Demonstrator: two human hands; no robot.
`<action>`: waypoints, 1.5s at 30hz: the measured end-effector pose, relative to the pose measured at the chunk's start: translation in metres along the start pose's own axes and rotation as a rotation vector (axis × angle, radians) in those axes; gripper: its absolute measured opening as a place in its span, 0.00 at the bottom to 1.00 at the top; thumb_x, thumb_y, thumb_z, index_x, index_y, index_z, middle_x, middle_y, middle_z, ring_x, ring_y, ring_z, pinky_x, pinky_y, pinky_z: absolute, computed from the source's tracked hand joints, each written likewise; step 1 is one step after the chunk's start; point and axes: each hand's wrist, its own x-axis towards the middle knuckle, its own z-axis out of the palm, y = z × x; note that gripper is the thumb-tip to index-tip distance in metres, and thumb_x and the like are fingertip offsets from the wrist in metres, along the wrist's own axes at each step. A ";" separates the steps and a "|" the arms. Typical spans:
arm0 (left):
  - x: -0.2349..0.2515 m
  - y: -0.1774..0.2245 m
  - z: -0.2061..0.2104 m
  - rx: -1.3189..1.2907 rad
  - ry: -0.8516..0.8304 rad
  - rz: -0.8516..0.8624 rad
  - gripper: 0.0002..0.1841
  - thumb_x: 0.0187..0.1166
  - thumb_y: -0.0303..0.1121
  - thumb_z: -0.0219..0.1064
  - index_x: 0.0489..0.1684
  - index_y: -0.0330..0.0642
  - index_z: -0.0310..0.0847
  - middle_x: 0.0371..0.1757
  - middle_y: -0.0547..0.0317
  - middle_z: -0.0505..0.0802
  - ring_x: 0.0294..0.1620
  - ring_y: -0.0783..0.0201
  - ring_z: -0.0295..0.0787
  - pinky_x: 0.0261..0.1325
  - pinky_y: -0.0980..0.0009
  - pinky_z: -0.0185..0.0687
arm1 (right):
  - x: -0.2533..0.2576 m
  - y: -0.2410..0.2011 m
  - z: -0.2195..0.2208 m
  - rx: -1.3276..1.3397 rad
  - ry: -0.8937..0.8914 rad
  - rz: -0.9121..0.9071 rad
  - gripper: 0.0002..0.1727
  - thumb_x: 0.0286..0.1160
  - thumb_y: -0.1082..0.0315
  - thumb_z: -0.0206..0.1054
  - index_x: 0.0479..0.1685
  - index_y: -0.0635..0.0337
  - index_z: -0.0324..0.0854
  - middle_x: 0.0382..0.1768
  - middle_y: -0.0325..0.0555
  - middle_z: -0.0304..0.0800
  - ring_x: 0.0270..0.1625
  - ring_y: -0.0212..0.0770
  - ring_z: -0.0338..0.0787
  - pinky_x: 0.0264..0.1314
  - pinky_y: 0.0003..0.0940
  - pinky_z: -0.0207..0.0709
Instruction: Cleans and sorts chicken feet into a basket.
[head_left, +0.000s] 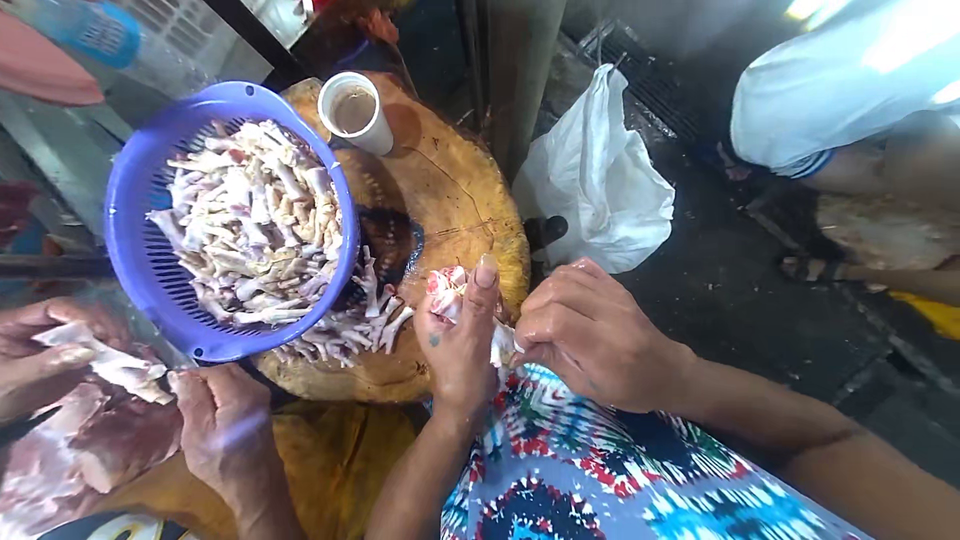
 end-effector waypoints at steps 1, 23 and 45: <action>0.001 -0.001 0.000 0.004 0.000 -0.004 0.15 0.77 0.47 0.74 0.27 0.48 0.82 0.18 0.67 0.81 0.17 0.75 0.77 0.22 0.79 0.78 | -0.001 0.001 0.001 -0.003 0.009 -0.007 0.08 0.86 0.61 0.64 0.44 0.53 0.84 0.41 0.39 0.89 0.49 0.36 0.85 0.57 0.37 0.71; 0.003 -0.012 -0.005 -0.236 0.036 -0.256 0.20 0.86 0.52 0.61 0.27 0.46 0.77 0.16 0.66 0.76 0.15 0.74 0.75 0.22 0.76 0.79 | -0.007 0.009 0.011 0.075 0.045 0.063 0.13 0.87 0.52 0.63 0.53 0.51 0.81 0.48 0.37 0.86 0.57 0.31 0.84 0.70 0.42 0.68; 0.013 -0.020 -0.002 -0.219 0.128 0.061 0.23 0.90 0.50 0.53 0.22 0.48 0.74 0.12 0.68 0.75 0.11 0.73 0.74 0.18 0.77 0.77 | -0.007 0.004 0.008 0.217 0.083 0.160 0.13 0.87 0.56 0.65 0.49 0.58 0.84 0.45 0.40 0.90 0.51 0.31 0.88 0.57 0.30 0.83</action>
